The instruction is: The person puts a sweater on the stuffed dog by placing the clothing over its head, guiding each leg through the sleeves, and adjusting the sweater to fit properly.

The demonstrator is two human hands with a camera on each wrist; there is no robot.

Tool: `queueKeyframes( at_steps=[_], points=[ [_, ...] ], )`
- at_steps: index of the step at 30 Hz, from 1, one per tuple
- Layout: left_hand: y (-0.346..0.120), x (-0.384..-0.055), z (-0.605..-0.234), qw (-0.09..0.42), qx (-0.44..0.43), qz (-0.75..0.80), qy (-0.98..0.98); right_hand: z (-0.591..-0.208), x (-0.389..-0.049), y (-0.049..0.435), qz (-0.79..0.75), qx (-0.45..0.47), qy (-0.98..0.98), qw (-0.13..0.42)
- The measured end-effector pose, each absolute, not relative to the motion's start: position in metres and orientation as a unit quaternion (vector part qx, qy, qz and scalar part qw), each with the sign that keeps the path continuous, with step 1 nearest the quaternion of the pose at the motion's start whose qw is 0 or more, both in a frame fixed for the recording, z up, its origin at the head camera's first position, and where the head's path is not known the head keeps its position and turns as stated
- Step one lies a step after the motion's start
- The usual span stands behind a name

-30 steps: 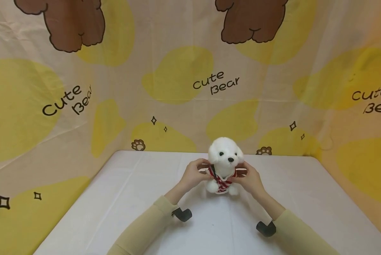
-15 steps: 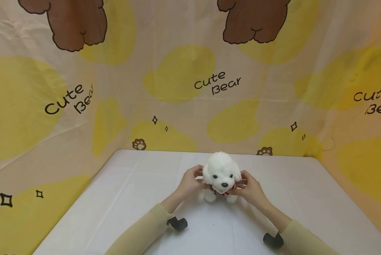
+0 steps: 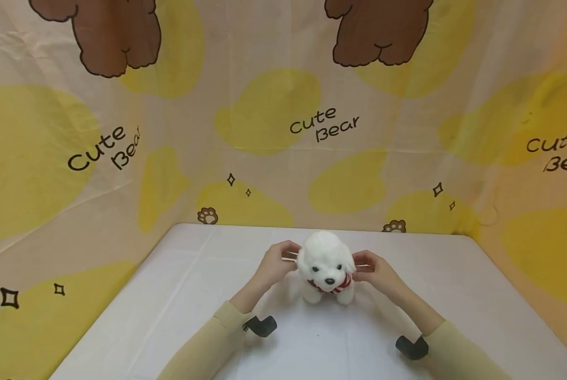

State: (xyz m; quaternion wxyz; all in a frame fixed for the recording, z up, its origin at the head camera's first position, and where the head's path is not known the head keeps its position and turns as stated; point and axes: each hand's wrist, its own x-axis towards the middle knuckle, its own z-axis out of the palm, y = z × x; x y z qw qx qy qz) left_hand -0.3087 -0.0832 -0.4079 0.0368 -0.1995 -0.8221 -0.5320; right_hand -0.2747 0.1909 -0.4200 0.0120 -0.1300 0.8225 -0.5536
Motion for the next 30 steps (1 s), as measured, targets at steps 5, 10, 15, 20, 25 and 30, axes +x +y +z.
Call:
queueKeyframes(
  at_steps=[5,10,15,20,25,30],
  points=[
    [-0.074,-0.298,-0.377,0.192,-0.182,-0.542,-0.798,-0.415,-0.293,0.192,-0.542,-0.125,0.831,-0.017],
    [-0.054,-0.280,-0.365,0.241,-0.210,-0.522,-0.791,-0.417,-0.315,0.180,-0.521,-0.156,0.838,-0.041],
    [-0.038,-0.269,-0.367,0.223,-0.204,-0.495,-0.815,-0.415,-0.329,0.167,-0.505,-0.183,0.843,-0.006],
    [-0.032,-0.267,-0.372,0.229,-0.215,-0.470,-0.825,-0.408,-0.330,0.166,-0.492,-0.187,0.850,0.009],
    [-0.038,-0.271,-0.368,0.218,-0.230,-0.463,-0.828,-0.416,-0.336,0.169,-0.472,-0.175,0.864,-0.002],
    [-0.048,-0.280,-0.365,0.171,-0.257,-0.474,-0.825,-0.420,-0.337,0.171,-0.462,-0.164,0.871,-0.021]
  ],
)
